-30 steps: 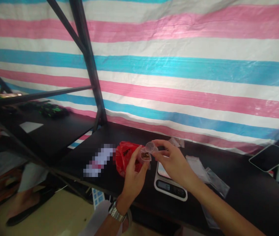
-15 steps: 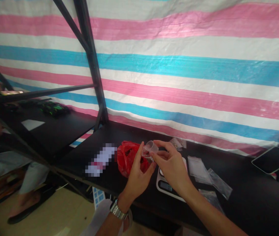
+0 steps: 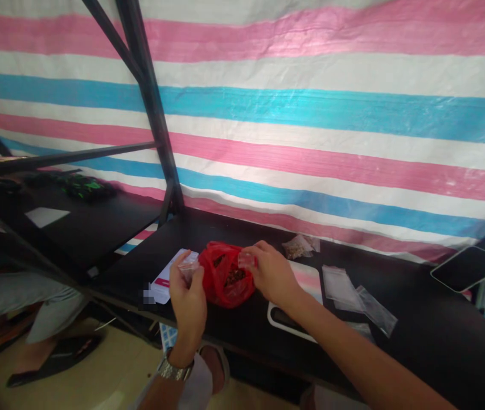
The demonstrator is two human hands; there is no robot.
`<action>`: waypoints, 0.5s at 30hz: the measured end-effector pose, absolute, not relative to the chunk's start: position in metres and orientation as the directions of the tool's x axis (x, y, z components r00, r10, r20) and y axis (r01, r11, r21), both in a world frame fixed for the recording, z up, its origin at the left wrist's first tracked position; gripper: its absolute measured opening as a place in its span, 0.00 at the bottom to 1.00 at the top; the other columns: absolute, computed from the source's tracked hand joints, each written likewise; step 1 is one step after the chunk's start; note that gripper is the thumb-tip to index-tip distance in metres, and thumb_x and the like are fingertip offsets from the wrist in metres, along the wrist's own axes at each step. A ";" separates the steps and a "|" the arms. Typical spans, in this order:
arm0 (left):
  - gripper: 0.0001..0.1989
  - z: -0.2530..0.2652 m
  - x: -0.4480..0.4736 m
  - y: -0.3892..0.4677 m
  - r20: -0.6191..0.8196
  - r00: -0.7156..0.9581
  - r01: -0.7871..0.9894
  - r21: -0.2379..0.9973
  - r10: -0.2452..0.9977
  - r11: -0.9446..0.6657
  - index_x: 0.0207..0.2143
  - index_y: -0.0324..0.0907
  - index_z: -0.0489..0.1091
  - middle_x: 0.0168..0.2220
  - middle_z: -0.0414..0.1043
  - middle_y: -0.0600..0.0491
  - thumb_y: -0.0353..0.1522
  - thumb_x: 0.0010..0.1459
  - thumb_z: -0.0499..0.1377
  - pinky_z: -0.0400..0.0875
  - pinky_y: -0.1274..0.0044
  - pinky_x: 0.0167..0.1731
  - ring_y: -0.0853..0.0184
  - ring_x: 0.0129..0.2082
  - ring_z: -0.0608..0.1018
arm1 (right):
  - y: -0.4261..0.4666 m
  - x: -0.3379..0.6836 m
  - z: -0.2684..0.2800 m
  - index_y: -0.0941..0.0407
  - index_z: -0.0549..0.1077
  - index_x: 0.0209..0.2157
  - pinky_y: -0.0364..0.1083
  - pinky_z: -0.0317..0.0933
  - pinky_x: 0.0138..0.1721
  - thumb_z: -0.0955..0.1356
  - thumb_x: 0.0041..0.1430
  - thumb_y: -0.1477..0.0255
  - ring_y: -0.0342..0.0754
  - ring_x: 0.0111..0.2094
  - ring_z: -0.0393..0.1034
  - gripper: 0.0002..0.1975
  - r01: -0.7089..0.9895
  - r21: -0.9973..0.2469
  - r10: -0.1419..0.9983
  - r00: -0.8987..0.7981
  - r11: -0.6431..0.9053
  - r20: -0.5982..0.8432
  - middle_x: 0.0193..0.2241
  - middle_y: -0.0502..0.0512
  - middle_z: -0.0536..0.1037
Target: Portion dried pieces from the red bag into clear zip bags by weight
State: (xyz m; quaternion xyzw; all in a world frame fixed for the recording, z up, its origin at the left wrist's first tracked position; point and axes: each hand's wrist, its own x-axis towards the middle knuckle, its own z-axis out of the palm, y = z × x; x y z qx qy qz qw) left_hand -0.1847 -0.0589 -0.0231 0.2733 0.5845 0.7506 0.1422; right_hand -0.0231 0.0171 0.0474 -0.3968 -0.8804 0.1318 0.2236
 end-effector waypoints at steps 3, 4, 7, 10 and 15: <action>0.22 -0.032 -0.183 -0.062 0.131 -0.833 0.082 0.990 0.538 -0.113 0.59 0.42 0.69 0.58 0.74 0.44 0.33 0.62 0.57 0.65 0.61 0.64 0.55 0.59 0.75 | 0.026 -0.050 0.047 0.55 0.80 0.49 0.51 0.64 0.53 0.67 0.65 0.81 0.55 0.52 0.73 0.15 0.607 -0.019 0.606 -0.790 0.795 0.093 0.50 0.60 0.81; 0.22 -0.036 -0.178 -0.065 0.114 -0.827 0.081 0.993 0.551 -0.085 0.59 0.41 0.68 0.58 0.73 0.43 0.33 0.63 0.57 0.65 0.61 0.64 0.54 0.59 0.75 | 0.028 -0.057 0.049 0.56 0.81 0.48 0.51 0.63 0.53 0.67 0.66 0.82 0.56 0.53 0.73 0.14 0.561 0.069 0.560 -0.828 0.825 0.031 0.50 0.61 0.81; 0.22 -0.049 -0.154 -0.080 0.069 -0.798 0.055 0.998 0.598 -0.042 0.61 0.42 0.66 0.60 0.72 0.41 0.32 0.65 0.55 0.66 0.60 0.63 0.54 0.61 0.75 | 0.035 -0.068 0.055 0.58 0.81 0.46 0.52 0.62 0.53 0.65 0.69 0.81 0.56 0.53 0.73 0.13 0.451 0.188 0.474 -0.875 0.873 -0.100 0.50 0.63 0.82; 0.21 -0.058 -0.130 -0.093 0.087 -0.759 0.077 0.996 0.645 -0.044 0.61 0.43 0.65 0.61 0.70 0.41 0.32 0.67 0.53 0.66 0.63 0.63 0.56 0.63 0.73 | 0.042 -0.067 0.054 0.58 0.81 0.46 0.52 0.62 0.54 0.66 0.67 0.81 0.57 0.55 0.73 0.13 0.416 0.181 0.444 -0.882 0.891 -0.158 0.50 0.63 0.83; 0.19 -0.058 -0.116 -0.096 0.103 -0.763 0.009 0.989 0.638 -0.149 0.60 0.43 0.65 0.60 0.70 0.43 0.35 0.69 0.54 0.67 0.67 0.61 0.58 0.61 0.74 | 0.048 -0.056 0.040 0.57 0.81 0.43 0.50 0.65 0.52 0.69 0.61 0.83 0.56 0.53 0.75 0.12 0.402 0.053 0.405 -0.902 0.914 -0.148 0.47 0.61 0.84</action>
